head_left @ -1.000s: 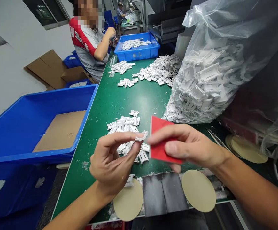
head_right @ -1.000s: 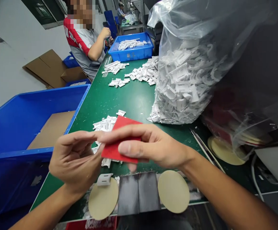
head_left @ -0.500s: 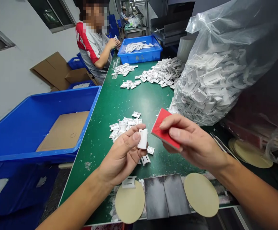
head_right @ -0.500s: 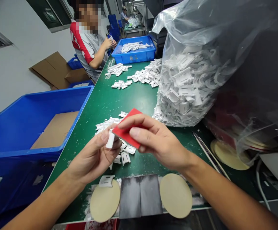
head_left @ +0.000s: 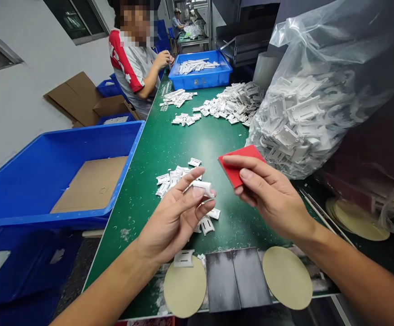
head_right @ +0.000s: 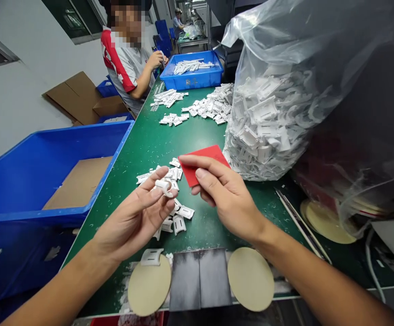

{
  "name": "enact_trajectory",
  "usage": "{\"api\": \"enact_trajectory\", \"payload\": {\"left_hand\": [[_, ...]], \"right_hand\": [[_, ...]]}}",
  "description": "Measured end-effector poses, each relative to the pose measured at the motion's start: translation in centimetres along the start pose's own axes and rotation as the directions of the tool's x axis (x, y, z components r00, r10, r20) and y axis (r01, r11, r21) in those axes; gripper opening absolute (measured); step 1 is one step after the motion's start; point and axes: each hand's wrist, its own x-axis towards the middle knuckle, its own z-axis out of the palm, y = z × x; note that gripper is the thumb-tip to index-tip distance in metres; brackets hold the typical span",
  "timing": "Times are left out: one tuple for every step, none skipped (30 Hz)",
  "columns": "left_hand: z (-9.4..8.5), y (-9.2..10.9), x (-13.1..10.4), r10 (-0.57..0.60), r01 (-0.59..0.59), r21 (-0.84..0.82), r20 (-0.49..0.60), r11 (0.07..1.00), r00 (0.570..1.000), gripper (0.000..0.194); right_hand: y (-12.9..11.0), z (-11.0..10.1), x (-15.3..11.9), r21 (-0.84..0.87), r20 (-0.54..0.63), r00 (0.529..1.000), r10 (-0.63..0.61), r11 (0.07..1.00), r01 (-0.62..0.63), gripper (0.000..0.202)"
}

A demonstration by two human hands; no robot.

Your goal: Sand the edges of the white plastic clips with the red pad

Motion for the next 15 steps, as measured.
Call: {"api": "enact_trajectory", "payload": {"left_hand": [[-0.05,-0.05,0.04,-0.005,0.005,0.021,-0.008,1.0,1.0,0.028],[-0.1,-0.11,0.06,-0.011,0.011,0.03,-0.018,0.999,1.0,0.024],[-0.15,-0.17,0.07,-0.018,0.019,0.025,-0.029,1.0,0.999,0.019],[-0.18,-0.21,0.07,-0.025,0.025,0.005,-0.041,1.0,0.999,0.016],[-0.21,-0.22,0.07,-0.03,0.029,-0.025,-0.055,0.999,0.998,0.014],[-0.22,-0.2,0.06,-0.034,0.03,-0.058,-0.068,0.998,0.997,0.013],[-0.21,-0.15,0.05,-0.037,0.03,-0.087,-0.078,0.996,0.996,0.014],[-0.19,-0.09,0.03,-0.042,0.033,-0.107,-0.084,0.994,0.996,0.014],[-0.15,-0.02,0.01,-0.043,0.033,-0.12,-0.087,0.992,0.995,0.016],[-0.11,0.05,0.0,-0.047,0.036,-0.124,-0.087,0.992,0.995,0.018],[-0.06,0.09,-0.02,-0.052,0.041,-0.123,-0.086,0.992,0.995,0.019],[-0.02,0.1,-0.03,-0.057,0.047,-0.12,-0.083,0.992,0.995,0.02],[0.0,0.09,-0.04,-0.063,0.053,-0.119,-0.081,0.991,0.995,0.02],[0.01,0.04,-0.05,-0.066,0.056,-0.118,-0.079,0.991,0.995,0.019],[0.01,-0.02,-0.06,-0.068,0.059,-0.117,-0.071,0.991,0.995,0.018]], "right_hand": [[0.09,0.0,0.0,-0.011,-0.009,1.0,-0.016,1.0,0.015,0.026],[0.17,0.01,0.0,-0.03,-0.011,0.999,-0.035,0.999,0.035,0.028],[0.24,0.03,-0.02,-0.054,-0.009,0.998,-0.054,0.997,0.054,0.03],[0.29,0.04,-0.06,-0.075,-0.001,0.998,-0.07,0.995,0.07,0.032],[0.32,0.06,-0.1,-0.088,0.008,0.997,-0.081,0.993,0.082,0.033],[0.34,0.06,-0.15,-0.094,0.017,0.996,-0.089,0.992,0.09,0.033],[0.34,0.06,-0.2,-0.093,0.025,0.995,-0.094,0.991,0.096,0.034],[0.34,0.05,-0.24,-0.092,0.03,0.995,-0.098,0.991,0.101,0.034],[0.33,0.03,-0.27,-0.093,0.031,0.994,-0.103,0.99,0.106,0.034],[0.33,0.01,-0.3,-0.099,0.028,0.994,-0.108,0.989,0.11,0.034],[0.32,-0.01,-0.33,-0.109,0.022,0.993,-0.114,0.987,0.115,0.033],[0.32,0.0,-0.38,-0.125,0.016,0.992,-0.121,0.985,0.123,0.033],[0.3,0.02,-0.44,-0.142,0.011,0.991,-0.131,0.981,0.131,0.032],[0.26,0.08,-0.53,-0.16,0.013,0.989,-0.144,0.977,0.144,0.033],[0.21,0.16,-0.65,-0.176,0.02,0.987,-0.161,0.971,0.162,0.033]]}}
